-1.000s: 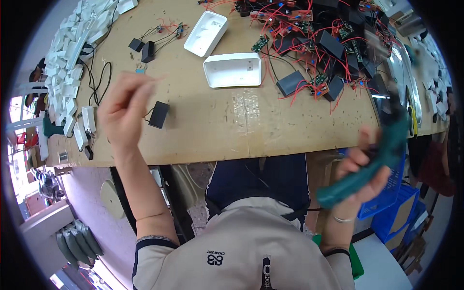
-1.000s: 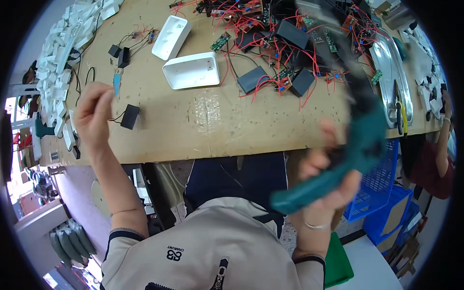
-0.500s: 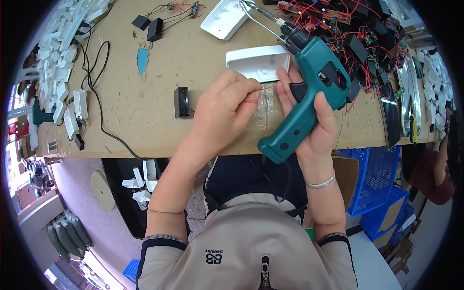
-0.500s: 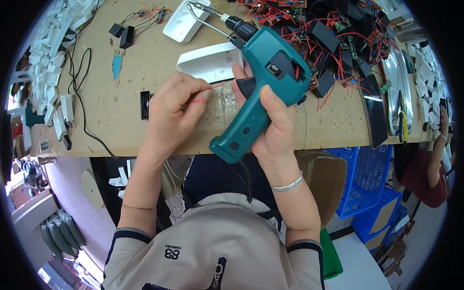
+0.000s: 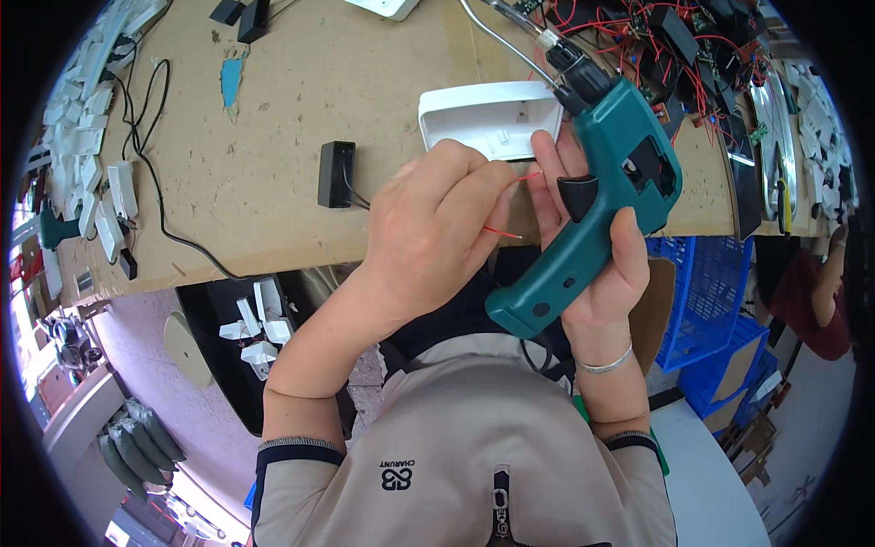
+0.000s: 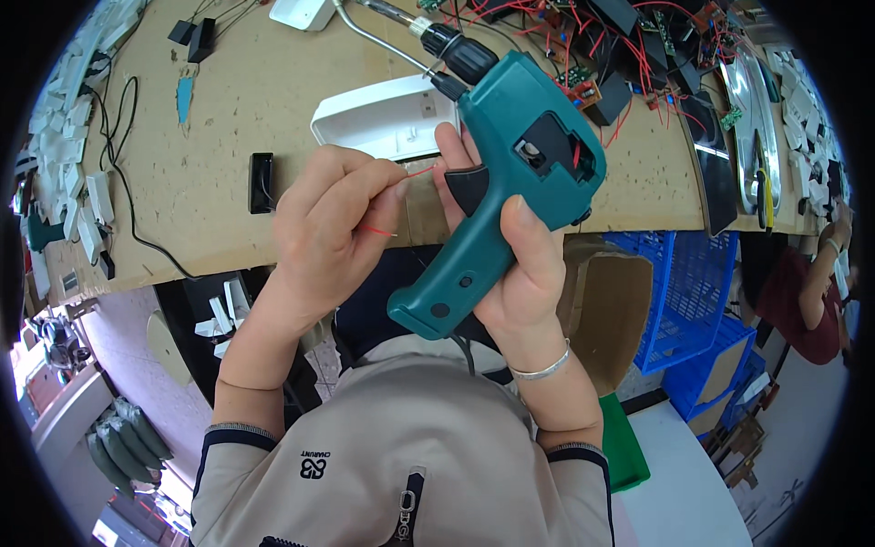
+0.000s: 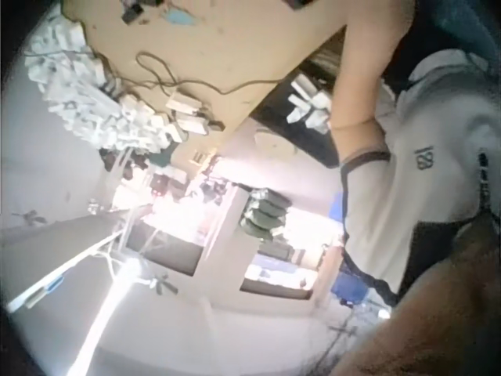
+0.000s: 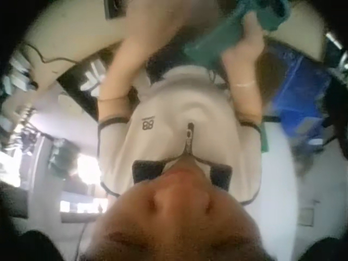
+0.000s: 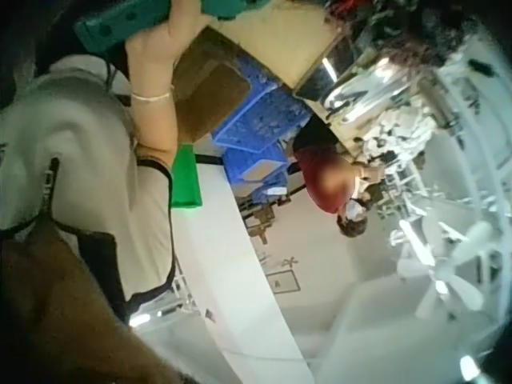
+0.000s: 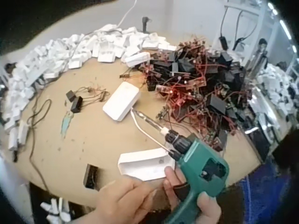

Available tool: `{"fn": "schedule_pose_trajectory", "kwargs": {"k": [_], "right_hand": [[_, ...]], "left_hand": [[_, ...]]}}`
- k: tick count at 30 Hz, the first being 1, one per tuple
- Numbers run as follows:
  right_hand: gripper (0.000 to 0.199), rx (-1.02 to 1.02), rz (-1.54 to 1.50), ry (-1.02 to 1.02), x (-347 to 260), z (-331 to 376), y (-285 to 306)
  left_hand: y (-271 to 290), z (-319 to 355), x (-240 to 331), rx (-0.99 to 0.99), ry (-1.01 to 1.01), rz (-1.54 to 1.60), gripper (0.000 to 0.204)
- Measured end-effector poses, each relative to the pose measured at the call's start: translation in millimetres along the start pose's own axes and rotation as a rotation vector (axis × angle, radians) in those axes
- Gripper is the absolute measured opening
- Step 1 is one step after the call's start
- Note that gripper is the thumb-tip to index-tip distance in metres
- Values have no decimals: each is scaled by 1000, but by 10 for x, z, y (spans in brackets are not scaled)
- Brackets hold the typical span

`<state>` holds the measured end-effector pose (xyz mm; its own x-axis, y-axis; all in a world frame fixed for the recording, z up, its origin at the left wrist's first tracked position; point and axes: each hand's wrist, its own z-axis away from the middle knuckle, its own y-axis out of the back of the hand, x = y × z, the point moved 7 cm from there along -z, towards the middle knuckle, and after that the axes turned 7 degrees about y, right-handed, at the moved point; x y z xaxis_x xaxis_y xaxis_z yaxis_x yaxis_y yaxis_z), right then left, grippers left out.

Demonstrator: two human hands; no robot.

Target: Soldering wires onto electronic components inside a plastic housing at an assembly workstation.

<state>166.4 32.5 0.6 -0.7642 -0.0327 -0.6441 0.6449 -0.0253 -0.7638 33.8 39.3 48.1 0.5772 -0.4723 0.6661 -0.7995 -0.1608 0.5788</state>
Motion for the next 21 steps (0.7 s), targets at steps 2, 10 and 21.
{"fn": "schedule_pose_trajectory", "kwargs": {"k": [2, 10, 21], "right_hand": [[71, -21, 4, -11, -27, 7, 1], [69, -73, 186, -5, -463, 370, 245], [74, 201, 759, 61, -815, 915, 250]], "left_hand": [[-7, 16, 6, 19, -17, -14, 15], [46, -6, 62, -30, -11, -231, 22], [11, -253, -60, 36, 31, -230, 8]]}}
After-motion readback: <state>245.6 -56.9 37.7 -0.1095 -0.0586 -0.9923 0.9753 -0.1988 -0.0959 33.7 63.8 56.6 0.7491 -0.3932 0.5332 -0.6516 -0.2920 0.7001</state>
